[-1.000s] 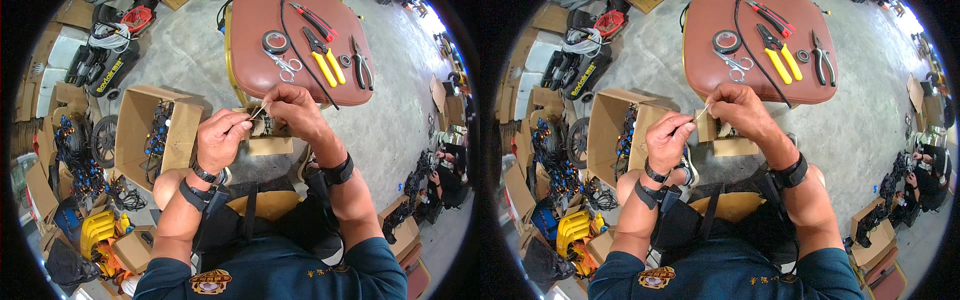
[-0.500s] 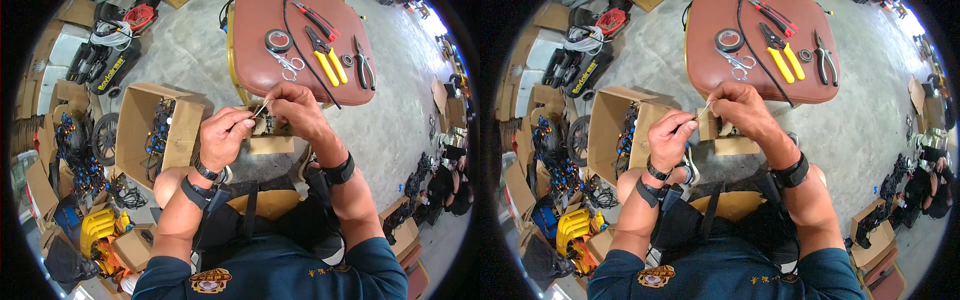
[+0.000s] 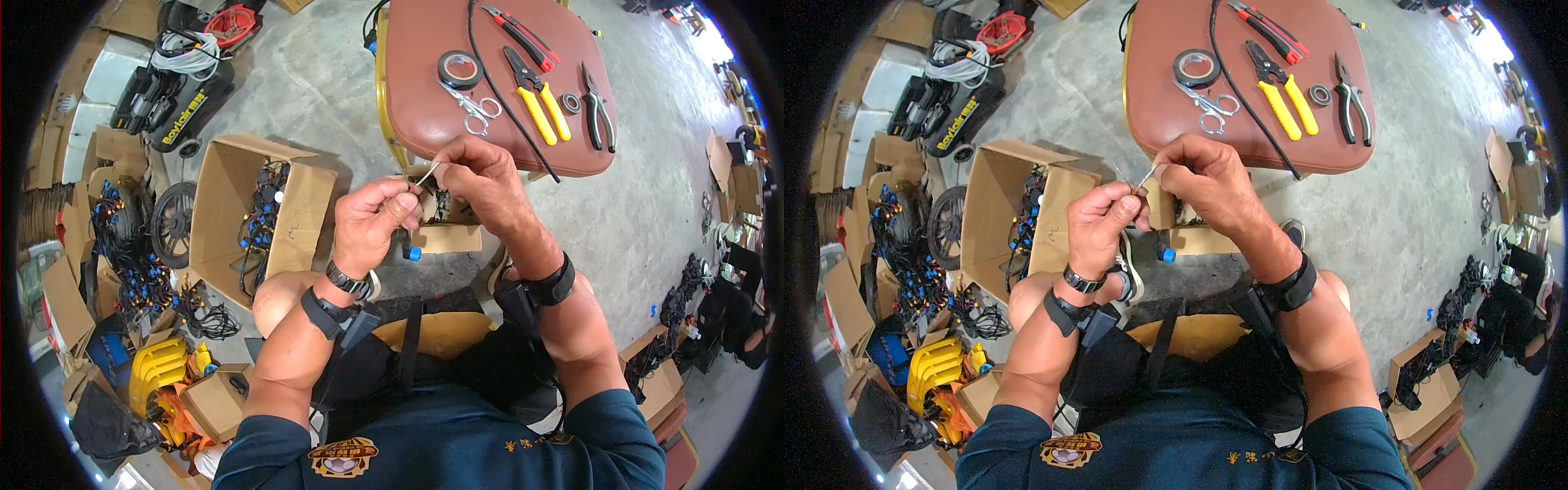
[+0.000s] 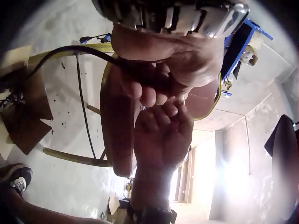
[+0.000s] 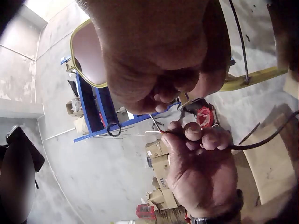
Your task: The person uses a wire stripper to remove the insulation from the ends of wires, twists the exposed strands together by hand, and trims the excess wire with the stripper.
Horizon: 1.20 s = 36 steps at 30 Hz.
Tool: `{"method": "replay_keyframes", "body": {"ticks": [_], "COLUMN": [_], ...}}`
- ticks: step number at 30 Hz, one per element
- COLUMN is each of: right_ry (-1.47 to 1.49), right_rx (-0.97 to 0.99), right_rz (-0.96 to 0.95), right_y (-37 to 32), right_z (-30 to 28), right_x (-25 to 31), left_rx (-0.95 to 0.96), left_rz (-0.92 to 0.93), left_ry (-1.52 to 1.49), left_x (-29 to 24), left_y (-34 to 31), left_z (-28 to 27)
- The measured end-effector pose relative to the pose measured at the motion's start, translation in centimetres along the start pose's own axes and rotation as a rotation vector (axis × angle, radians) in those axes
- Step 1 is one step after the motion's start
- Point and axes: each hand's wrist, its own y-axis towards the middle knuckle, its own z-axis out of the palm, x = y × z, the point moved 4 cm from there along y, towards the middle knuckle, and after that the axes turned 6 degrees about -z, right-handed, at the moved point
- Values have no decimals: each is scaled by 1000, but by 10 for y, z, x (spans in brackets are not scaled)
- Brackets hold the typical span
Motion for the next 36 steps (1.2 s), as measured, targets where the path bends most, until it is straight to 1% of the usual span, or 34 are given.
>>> {"method": "replay_keyframes", "body": {"ticks": [7,10,17,20,22,25,28,34,36], "right_ry": [3,-73,-264,-323,-323,-496,-594,-621,-624], "right_rx": [1,2,1,1,-1,58,94,132,184], "right_rz": [-42,-128,-202,-228,-251,-326,-410,-445,-435], "right_y": [-1,0,0,-1,0,3,5,5,7], "right_z": [2,2,1,1,2,-1,-6,-8,-10], "right_x": [1,3,5,11,11,17,19,18,19], "left_rx": [33,36,5,-38,-51,-64,-46,-19,-8], "left_rz": [-70,-78,-153,-227,-224,-236,-230,-238,-208], "left_ry": [-112,-124,-91,-94,-68,-30,-8,79,112], "left_x": [9,10,9,12,11,9,11,10,9], "left_y": [1,2,1,1,1,1,2,2,2], "left_z": [1,2,0,1,1,0,-1,0,1]}}
